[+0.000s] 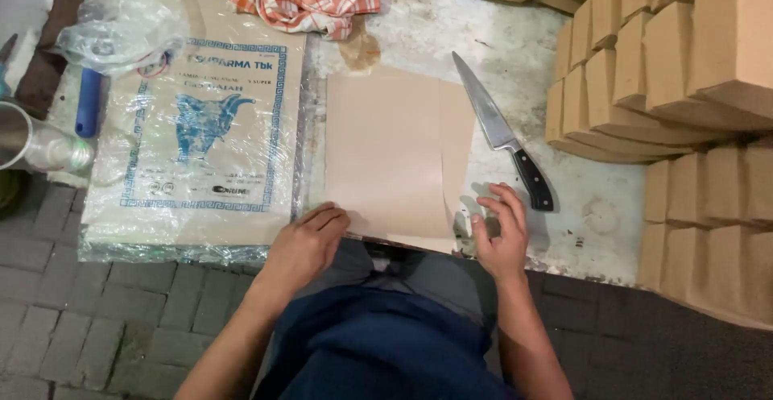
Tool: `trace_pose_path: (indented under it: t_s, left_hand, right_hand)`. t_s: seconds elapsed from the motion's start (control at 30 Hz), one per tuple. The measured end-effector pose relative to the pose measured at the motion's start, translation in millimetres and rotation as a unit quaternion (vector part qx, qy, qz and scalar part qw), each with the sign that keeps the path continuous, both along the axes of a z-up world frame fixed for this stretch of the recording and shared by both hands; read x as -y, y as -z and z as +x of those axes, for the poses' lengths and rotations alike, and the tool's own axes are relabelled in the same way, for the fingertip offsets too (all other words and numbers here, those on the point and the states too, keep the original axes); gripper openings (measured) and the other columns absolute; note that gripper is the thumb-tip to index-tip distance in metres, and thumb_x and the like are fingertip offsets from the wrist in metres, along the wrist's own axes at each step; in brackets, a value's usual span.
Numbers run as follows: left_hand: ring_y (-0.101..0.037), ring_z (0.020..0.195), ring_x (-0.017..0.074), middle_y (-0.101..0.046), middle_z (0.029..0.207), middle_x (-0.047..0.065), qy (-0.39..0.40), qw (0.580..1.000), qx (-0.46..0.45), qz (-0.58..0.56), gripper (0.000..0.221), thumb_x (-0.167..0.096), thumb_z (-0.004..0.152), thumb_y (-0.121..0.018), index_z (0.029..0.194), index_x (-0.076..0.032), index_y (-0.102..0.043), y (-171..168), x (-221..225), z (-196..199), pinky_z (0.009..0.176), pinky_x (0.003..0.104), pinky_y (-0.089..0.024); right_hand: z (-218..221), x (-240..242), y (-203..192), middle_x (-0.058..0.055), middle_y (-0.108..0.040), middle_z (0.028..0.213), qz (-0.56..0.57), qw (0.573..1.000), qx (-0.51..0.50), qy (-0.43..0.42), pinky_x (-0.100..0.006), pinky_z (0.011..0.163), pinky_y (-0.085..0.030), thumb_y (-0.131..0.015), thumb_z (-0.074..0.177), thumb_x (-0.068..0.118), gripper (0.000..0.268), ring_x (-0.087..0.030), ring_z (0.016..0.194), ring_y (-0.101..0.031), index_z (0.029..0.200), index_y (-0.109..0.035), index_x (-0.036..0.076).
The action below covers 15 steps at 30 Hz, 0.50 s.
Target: Folding cardboard food boxes and inserting paper liners into them using a knife for cutting.
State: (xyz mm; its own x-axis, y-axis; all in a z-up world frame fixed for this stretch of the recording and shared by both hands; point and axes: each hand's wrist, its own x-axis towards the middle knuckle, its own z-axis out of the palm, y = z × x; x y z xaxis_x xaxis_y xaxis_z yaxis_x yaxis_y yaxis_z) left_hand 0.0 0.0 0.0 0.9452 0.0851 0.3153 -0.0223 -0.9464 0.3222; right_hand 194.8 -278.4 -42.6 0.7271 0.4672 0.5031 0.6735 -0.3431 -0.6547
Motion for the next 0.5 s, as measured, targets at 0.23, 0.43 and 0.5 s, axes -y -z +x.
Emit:
trace_pose_path:
  t_s: [0.23,0.43,0.5]
  left_hand:
    - [-0.073,0.093,0.0236,-0.076,0.098,0.002,-0.009,0.949,0.103,-0.298,0.023,-0.002,0.089,-0.063,0.104,-0.016,-0.075,-14,-1,22,0.075,0.031,-0.059]
    - [-0.072,0.088,0.0341,-0.075,0.092,0.014,0.121,0.935,0.056,-0.329,0.018,0.000,0.093,-0.058,0.103,-0.004,-0.072,-18,15,39,0.075,0.040,-0.060]
    - [-0.072,0.089,0.0335,-0.074,0.091,0.016,0.146,0.953,0.057,-0.258,0.017,0.002,0.092,-0.061,0.104,-0.003,-0.072,-17,19,40,0.079,0.042,-0.060]
  right_hand:
    - [5,2,-10,-0.019,-0.057,0.131,0.018,0.996,-0.063,-0.054,-0.052,0.107,-0.040,-0.069,0.086,0.032,0.050,-0.041,0.130,-0.051,0.126,-0.060,0.004]
    - [6,2,-15,-0.024,-0.046,0.142,0.031,0.991,-0.112,-0.070,-0.054,0.112,-0.031,-0.073,0.085,0.027,0.070,-0.041,0.135,-0.042,0.141,-0.043,-0.003]
    - [5,1,-21,-0.023,-0.042,0.146,0.008,0.991,-0.096,-0.092,-0.054,0.114,-0.029,-0.079,0.080,0.019,0.078,-0.041,0.140,-0.037,0.144,-0.040,-0.003]
